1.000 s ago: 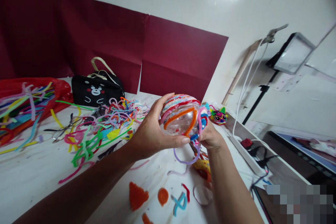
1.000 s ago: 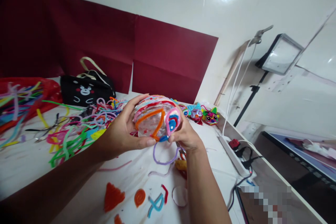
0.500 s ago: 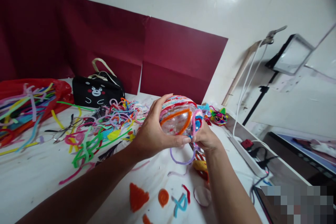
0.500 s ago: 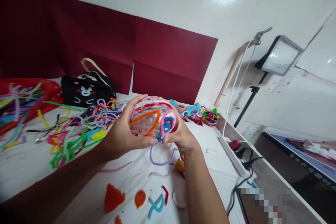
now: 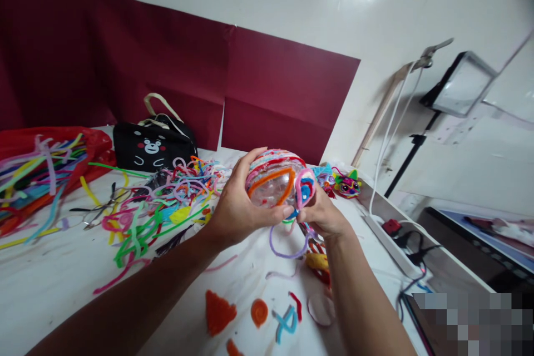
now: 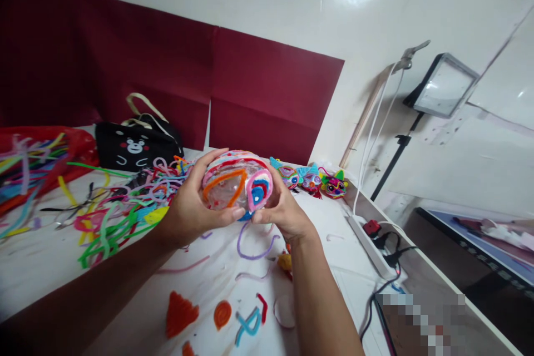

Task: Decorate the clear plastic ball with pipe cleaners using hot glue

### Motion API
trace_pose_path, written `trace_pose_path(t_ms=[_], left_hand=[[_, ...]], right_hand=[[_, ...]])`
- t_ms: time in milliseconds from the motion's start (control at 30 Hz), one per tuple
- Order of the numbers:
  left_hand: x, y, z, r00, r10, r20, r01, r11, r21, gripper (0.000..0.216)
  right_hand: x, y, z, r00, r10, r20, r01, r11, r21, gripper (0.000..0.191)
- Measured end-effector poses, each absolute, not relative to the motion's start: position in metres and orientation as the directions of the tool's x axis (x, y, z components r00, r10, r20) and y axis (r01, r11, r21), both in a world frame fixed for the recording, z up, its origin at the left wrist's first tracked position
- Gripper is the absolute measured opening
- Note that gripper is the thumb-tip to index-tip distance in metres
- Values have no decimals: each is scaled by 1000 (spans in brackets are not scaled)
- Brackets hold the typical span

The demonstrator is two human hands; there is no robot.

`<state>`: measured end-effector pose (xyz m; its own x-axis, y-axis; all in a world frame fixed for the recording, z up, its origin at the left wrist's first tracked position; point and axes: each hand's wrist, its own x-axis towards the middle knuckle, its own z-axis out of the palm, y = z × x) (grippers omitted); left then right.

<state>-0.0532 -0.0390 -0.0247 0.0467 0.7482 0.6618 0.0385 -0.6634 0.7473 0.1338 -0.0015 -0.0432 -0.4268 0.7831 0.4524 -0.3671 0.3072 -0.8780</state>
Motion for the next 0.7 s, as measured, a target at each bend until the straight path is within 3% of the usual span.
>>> trace_pose_path(t_ms=[133, 233, 433, 567, 700], left_hand=[[-62, -34, -19, -16, 744, 668, -11, -668, 744, 98], [-69, -31, -12, -118, 692, 712, -21, -719, 695, 93], [-82, -20, -8, -227, 617, 754, -62, -782, 621, 90], [-86, -20, -4, -272, 581, 767, -81, -808, 583, 89], [-87, -26, 3, -319, 572, 756, -95, -813, 575, 87]], right_hand=[[150, -9, -26, -336, 798, 501, -324, 401, -857, 96], [169, -28, -4, -141, 806, 575, -291, 521, -802, 73], [182, -82, 30, 230, 670, 706, -134, 740, -659, 33], [179, -98, 36, 410, 564, 717, -74, 804, -590, 30], [175, -105, 36, 480, 465, 744, -10, 851, -526, 27]])
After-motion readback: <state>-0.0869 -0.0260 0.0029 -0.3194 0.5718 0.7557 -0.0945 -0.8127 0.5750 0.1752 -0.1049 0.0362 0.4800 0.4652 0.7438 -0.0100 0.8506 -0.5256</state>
